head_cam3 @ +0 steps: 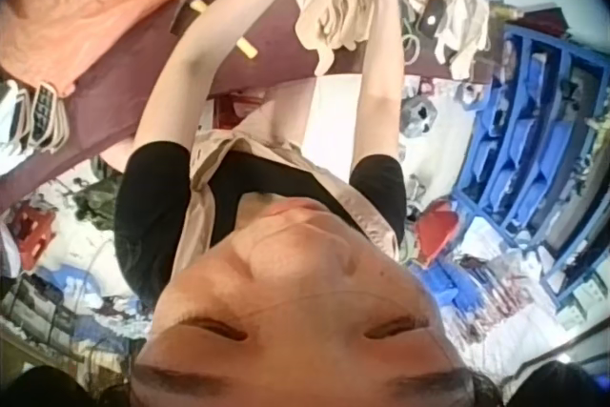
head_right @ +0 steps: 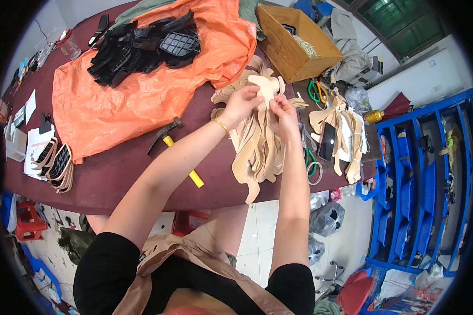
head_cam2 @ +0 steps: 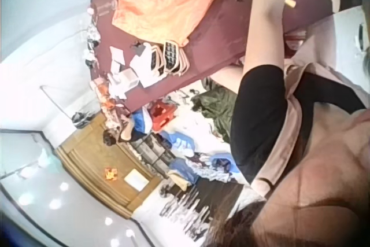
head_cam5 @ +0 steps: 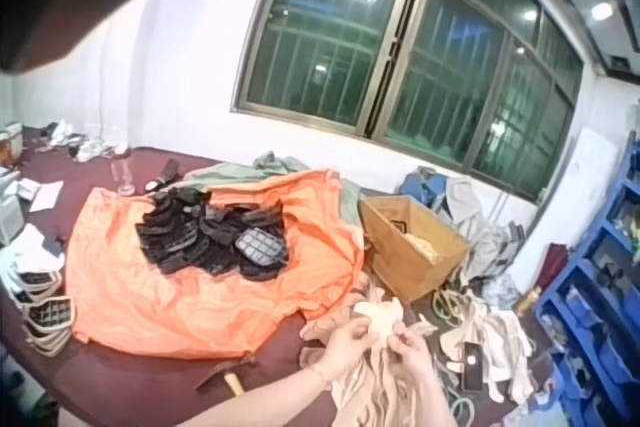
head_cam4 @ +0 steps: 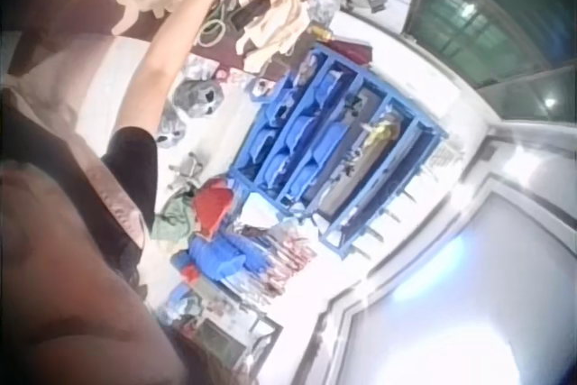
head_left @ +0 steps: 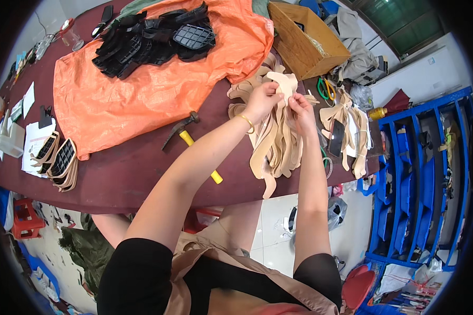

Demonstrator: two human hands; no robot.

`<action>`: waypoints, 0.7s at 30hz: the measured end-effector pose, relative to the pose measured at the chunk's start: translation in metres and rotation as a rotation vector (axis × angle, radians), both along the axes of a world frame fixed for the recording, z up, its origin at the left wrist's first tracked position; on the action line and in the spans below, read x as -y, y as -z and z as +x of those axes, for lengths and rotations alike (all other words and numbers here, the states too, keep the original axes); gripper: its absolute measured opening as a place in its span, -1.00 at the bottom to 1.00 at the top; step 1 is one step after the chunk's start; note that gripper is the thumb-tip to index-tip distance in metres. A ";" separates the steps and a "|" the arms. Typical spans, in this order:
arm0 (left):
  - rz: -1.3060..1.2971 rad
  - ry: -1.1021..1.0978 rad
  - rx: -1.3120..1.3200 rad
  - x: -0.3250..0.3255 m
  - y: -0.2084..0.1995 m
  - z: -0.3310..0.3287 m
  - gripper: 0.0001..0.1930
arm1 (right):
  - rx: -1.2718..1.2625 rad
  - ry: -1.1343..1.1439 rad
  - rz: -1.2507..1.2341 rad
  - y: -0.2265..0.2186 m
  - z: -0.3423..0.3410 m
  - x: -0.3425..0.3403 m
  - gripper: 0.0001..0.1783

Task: Hammer and glue a leather strip onto the edge of a shoe sole component.

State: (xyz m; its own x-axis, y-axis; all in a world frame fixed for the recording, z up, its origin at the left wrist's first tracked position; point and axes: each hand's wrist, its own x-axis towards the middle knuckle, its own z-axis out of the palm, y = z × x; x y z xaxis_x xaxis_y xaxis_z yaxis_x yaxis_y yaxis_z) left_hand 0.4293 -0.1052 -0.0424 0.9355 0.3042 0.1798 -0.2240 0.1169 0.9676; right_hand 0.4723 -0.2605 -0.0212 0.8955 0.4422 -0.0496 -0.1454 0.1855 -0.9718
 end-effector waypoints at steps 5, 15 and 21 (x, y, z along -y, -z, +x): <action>-0.312 0.049 -0.199 -0.001 -0.021 -0.003 -0.63 | 0.999 0.305 -0.635 -0.011 -0.011 -0.013 -0.69; -0.127 0.325 -0.197 -0.014 -0.036 -0.011 -0.47 | 0.669 0.016 -0.665 -0.052 -0.012 0.002 -0.83; 0.040 0.277 -0.154 -0.018 -0.037 -0.007 -0.44 | 0.956 -0.036 -0.699 -0.048 -0.007 0.002 -0.86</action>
